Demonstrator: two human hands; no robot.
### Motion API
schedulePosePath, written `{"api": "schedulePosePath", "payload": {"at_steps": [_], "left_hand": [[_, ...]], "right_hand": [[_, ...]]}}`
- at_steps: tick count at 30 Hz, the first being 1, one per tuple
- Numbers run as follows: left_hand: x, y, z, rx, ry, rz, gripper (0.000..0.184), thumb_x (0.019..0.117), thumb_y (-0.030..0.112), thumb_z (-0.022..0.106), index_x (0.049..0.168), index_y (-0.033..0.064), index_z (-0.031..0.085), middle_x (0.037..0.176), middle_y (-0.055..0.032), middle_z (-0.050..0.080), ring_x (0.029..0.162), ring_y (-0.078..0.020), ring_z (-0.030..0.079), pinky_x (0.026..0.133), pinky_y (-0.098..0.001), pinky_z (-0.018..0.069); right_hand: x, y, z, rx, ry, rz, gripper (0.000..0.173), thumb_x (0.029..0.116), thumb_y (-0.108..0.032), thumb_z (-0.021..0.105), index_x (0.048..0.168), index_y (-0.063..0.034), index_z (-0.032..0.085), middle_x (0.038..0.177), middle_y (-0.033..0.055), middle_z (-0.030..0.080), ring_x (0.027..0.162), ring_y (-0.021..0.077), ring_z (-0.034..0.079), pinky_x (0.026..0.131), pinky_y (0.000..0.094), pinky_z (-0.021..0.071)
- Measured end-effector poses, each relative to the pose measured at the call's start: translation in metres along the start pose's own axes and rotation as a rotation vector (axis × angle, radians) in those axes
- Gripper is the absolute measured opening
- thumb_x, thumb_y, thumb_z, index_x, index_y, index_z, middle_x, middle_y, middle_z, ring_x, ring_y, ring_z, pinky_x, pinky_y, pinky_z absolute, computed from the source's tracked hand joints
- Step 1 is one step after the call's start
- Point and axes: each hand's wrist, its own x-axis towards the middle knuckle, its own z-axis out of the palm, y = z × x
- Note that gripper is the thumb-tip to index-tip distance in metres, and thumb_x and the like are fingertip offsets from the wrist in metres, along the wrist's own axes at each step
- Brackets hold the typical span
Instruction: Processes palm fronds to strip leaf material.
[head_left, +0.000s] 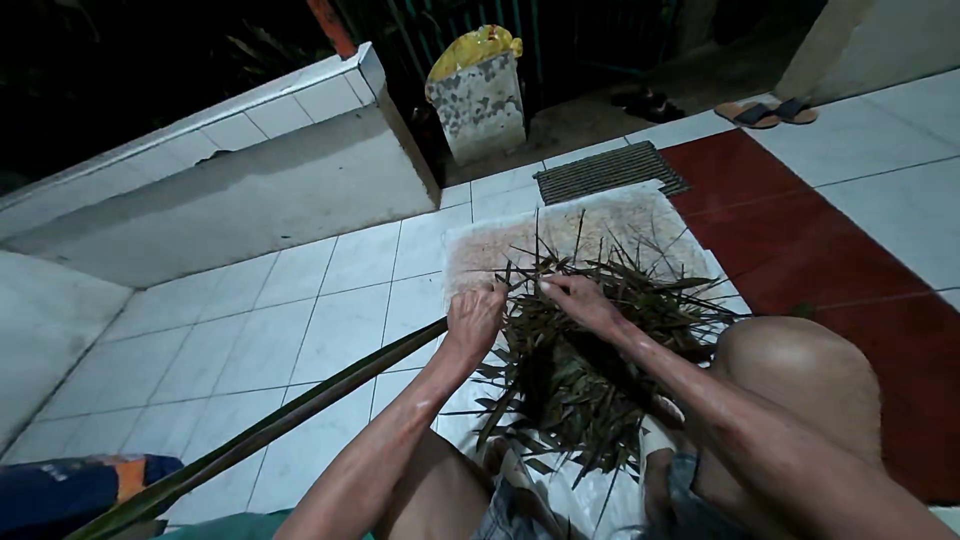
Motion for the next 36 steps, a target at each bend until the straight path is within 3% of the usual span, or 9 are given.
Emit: {"api": "schedulePosePath", "payload": {"at_steps": [6, 17, 22, 24, 26, 29, 30, 32, 36], "left_hand": [[-0.004, 0.003, 0.003, 0.061, 0.074, 0.040, 0.022, 0.1029, 0.013, 0.053, 0.114, 0.0101, 0.071, 0.093, -0.0143, 0.071, 0.076, -0.0345, 0.070, 0.061, -0.0487, 0.0538], [-0.004, 0.006, 0.007, 0.122, 0.142, 0.073, 0.020, 0.0997, 0.007, 0.055, 0.113, 0.0110, 0.069, 0.090, -0.0136, 0.068, 0.077, -0.0341, 0.069, 0.056, -0.0443, 0.0516], [-0.006, -0.002, 0.001, 0.078, 0.087, 0.026, 0.024, 0.1022, 0.011, 0.053, 0.118, 0.0144, 0.071, 0.094, -0.0130, 0.070, 0.080, -0.0343, 0.070, 0.061, -0.0475, 0.0535], [-0.005, -0.009, 0.002, 0.036, 0.103, 0.003, 0.024, 0.1035, 0.015, 0.052, 0.116, 0.0163, 0.072, 0.092, -0.0125, 0.071, 0.077, -0.0337, 0.071, 0.060, -0.0493, 0.0538], [-0.003, -0.015, 0.002, -0.073, 0.107, -0.042, 0.026, 0.1066, 0.023, 0.050, 0.114, 0.0186, 0.074, 0.091, -0.0119, 0.073, 0.079, -0.0343, 0.072, 0.065, -0.0532, 0.0546], [0.003, -0.026, 0.001, -0.307, 0.017, -0.098, 0.030, 0.1078, 0.032, 0.050, 0.118, 0.0189, 0.075, 0.094, -0.0121, 0.075, 0.090, -0.0339, 0.072, 0.078, -0.0577, 0.0552], [0.006, -0.029, 0.002, -0.395, -0.023, -0.097, 0.030, 0.1076, 0.033, 0.051, 0.118, 0.0173, 0.075, 0.092, -0.0110, 0.075, 0.087, -0.0313, 0.072, 0.080, -0.0565, 0.0559], [0.013, -0.035, 0.008, -0.566, -0.089, -0.071, 0.033, 0.1078, 0.037, 0.051, 0.111, 0.0142, 0.075, 0.081, -0.0058, 0.073, 0.071, -0.0223, 0.069, 0.073, -0.0478, 0.0585], [0.016, -0.031, 0.008, -0.787, -0.161, -0.033, 0.034, 0.1087, 0.036, 0.051, 0.113, 0.0117, 0.074, 0.074, -0.0025, 0.070, 0.052, -0.0120, 0.060, 0.054, -0.0317, 0.0540]], "right_hand": [[0.002, -0.004, -0.002, -0.105, 0.041, 0.065, 0.037, 0.1079, -0.038, 0.052, 0.129, -0.0144, 0.072, 0.111, 0.0136, 0.073, 0.103, 0.0310, 0.069, 0.092, 0.0577, 0.0523], [0.009, 0.010, -0.018, -0.149, 0.061, 0.164, 0.036, 0.1077, -0.038, 0.052, 0.124, -0.0152, 0.074, 0.112, 0.0144, 0.073, 0.106, 0.0344, 0.068, 0.092, 0.0610, 0.0517], [0.014, 0.037, -0.031, -0.166, 0.179, 0.283, 0.039, 0.1088, -0.037, 0.048, 0.123, -0.0100, 0.072, 0.116, 0.0213, 0.070, 0.109, 0.0425, 0.066, 0.092, 0.0668, 0.0492], [0.011, 0.042, -0.034, -0.130, 0.256, 0.230, 0.039, 0.1093, -0.037, 0.048, 0.126, -0.0101, 0.071, 0.112, 0.0216, 0.071, 0.104, 0.0420, 0.067, 0.089, 0.0661, 0.0499], [0.004, 0.036, -0.033, -0.058, 0.292, 0.142, 0.040, 0.1096, -0.038, 0.048, 0.129, -0.0095, 0.068, 0.109, 0.0213, 0.070, 0.097, 0.0398, 0.068, 0.085, 0.0639, 0.0514], [-0.002, 0.025, -0.025, 0.060, 0.234, 0.000, 0.038, 0.1086, -0.037, 0.051, 0.133, -0.0116, 0.066, 0.109, 0.0155, 0.071, 0.089, 0.0293, 0.069, 0.082, 0.0536, 0.0567], [-0.002, 0.020, -0.021, 0.106, 0.198, -0.023, 0.038, 0.1081, -0.037, 0.052, 0.135, -0.0126, 0.065, 0.109, 0.0134, 0.072, 0.087, 0.0257, 0.070, 0.081, 0.0496, 0.0577], [-0.002, 0.009, -0.014, 0.204, 0.121, -0.049, 0.039, 0.1079, -0.036, 0.053, 0.138, -0.0133, 0.062, 0.108, 0.0102, 0.072, 0.083, 0.0198, 0.068, 0.077, 0.0416, 0.0578], [0.004, 0.001, -0.001, 0.397, 0.078, -0.049, 0.037, 0.1073, -0.036, 0.054, 0.136, -0.0149, 0.062, 0.084, 0.0040, 0.066, 0.063, 0.0108, 0.055, 0.059, 0.0277, 0.0471]]}}
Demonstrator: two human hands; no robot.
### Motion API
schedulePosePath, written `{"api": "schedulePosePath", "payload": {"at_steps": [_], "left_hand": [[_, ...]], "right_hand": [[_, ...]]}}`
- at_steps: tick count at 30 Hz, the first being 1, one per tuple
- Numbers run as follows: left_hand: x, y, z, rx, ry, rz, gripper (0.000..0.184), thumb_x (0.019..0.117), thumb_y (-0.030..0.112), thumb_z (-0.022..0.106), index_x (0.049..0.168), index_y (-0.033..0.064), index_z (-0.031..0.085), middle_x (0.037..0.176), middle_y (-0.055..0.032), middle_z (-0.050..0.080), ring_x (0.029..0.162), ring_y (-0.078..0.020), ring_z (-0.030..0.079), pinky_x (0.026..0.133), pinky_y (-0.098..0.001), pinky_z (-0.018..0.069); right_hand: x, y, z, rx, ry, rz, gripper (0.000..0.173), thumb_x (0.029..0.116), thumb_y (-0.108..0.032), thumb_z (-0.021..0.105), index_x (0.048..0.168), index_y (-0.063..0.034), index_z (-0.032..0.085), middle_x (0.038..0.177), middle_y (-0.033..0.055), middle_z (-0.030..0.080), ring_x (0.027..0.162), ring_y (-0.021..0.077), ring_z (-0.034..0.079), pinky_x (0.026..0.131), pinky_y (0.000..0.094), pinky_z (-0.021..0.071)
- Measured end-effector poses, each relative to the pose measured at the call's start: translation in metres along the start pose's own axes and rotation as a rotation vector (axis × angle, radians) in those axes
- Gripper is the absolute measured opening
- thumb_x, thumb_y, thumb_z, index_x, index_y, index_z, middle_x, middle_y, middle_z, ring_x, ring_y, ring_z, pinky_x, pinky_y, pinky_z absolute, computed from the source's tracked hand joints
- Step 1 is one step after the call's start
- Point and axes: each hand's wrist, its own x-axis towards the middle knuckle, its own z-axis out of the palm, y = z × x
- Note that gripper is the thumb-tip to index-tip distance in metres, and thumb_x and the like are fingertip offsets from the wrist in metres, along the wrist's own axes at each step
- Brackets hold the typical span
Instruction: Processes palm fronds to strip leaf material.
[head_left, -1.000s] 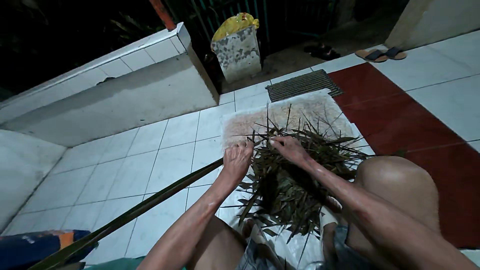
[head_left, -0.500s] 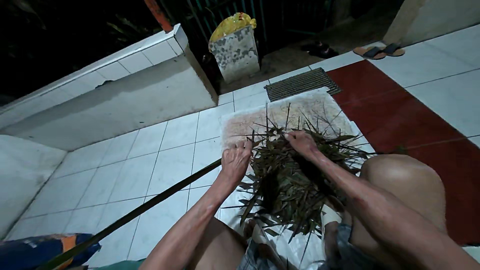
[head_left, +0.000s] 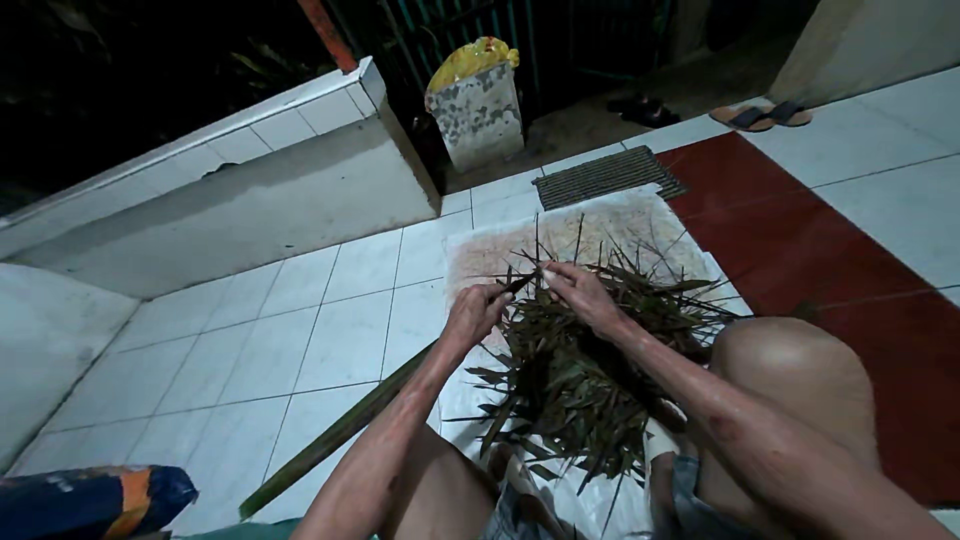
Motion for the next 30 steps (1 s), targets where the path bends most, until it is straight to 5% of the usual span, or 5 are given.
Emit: {"api": "schedulePosePath", "payload": {"at_steps": [9, 13, 20, 24, 30], "left_hand": [[-0.005, -0.015, -0.005, -0.376, -0.196, -0.013, 0.033, 0.1067, 0.036, 0.056, 0.112, 0.0041, 0.064, 0.081, -0.0085, 0.071, 0.058, -0.0181, 0.068, 0.051, -0.0319, 0.0590], [-0.008, -0.028, -0.007, -0.483, -0.188, -0.008, 0.035, 0.1091, 0.033, 0.051, 0.116, 0.0029, 0.069, 0.079, -0.0091, 0.070, 0.052, -0.0148, 0.060, 0.047, -0.0267, 0.0507], [0.008, -0.034, -0.006, -0.060, 0.070, -0.012, 0.031, 0.1099, 0.030, 0.049, 0.107, 0.0087, 0.071, 0.073, -0.0044, 0.070, 0.051, -0.0137, 0.060, 0.051, -0.0317, 0.0528], [0.015, -0.035, -0.002, 0.168, 0.134, 0.017, 0.028, 0.1079, 0.027, 0.050, 0.110, 0.0087, 0.072, 0.079, -0.0087, 0.071, 0.067, -0.0234, 0.070, 0.069, -0.0473, 0.0595], [0.014, -0.024, 0.003, 0.288, 0.185, 0.044, 0.027, 0.1076, 0.026, 0.051, 0.112, 0.0109, 0.073, 0.082, -0.0098, 0.072, 0.076, -0.0273, 0.071, 0.075, -0.0523, 0.0583]], "right_hand": [[0.006, -0.017, -0.005, 0.100, 0.066, 0.033, 0.034, 0.1060, -0.043, 0.055, 0.130, -0.0199, 0.062, 0.075, 0.0006, 0.057, 0.053, 0.0087, 0.045, 0.048, 0.0234, 0.0393], [0.006, -0.014, -0.008, 0.009, 0.118, 0.048, 0.037, 0.1057, -0.047, 0.054, 0.129, -0.0206, 0.064, 0.074, 0.0022, 0.056, 0.053, 0.0113, 0.046, 0.048, 0.0270, 0.0409], [0.006, -0.005, 0.017, -0.242, 0.020, -0.050, 0.038, 0.1089, -0.036, 0.051, 0.132, -0.0094, 0.065, 0.099, 0.0115, 0.071, 0.079, 0.0215, 0.066, 0.075, 0.0441, 0.0566], [0.003, -0.005, 0.030, -0.215, -0.035, -0.080, 0.037, 0.1084, -0.036, 0.051, 0.132, -0.0116, 0.066, 0.091, 0.0077, 0.069, 0.073, 0.0168, 0.063, 0.070, 0.0381, 0.0556], [-0.001, -0.013, 0.038, -0.284, -0.073, -0.045, 0.040, 0.1082, -0.040, 0.051, 0.134, -0.0139, 0.067, 0.096, 0.0091, 0.070, 0.078, 0.0193, 0.065, 0.076, 0.0417, 0.0550]]}}
